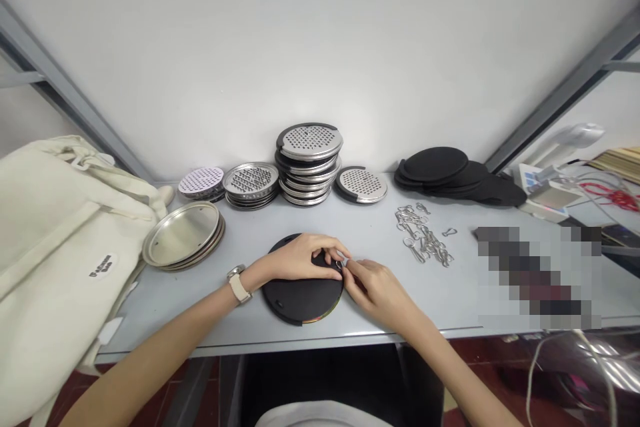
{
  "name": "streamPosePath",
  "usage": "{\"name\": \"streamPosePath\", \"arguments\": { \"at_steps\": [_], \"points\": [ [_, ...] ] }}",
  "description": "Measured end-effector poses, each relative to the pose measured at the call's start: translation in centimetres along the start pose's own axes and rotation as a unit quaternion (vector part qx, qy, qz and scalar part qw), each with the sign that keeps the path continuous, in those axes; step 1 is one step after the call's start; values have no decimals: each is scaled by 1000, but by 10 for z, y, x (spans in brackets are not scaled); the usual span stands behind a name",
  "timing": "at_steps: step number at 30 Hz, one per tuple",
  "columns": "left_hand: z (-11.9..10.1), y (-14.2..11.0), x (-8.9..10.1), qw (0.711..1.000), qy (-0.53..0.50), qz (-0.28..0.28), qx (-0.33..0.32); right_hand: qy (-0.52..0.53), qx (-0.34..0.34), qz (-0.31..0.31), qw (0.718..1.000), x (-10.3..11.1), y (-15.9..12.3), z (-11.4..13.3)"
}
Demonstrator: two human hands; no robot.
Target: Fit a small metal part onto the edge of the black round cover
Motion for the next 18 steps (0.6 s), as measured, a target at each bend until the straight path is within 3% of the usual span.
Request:
{"name": "streamPosePath", "arguments": {
  "at_steps": [12,18],
  "points": [
    [-1,-1,1,1000,0,1,-10,28,-19,8,999,-2,1,-3],
    [0,-1,1,1000,1,1,-5,18,4,12,1000,-3,2,-2]
  ]
}}
Point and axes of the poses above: each hand's wrist, its own y-axis towards the middle knuckle, its own x-axis out of the back of the hand, z = x × y, the point moved 3 cm from there along y, towards the middle knuckle, and after that the axes turned 1 degree about z, right-handed, at the moved point
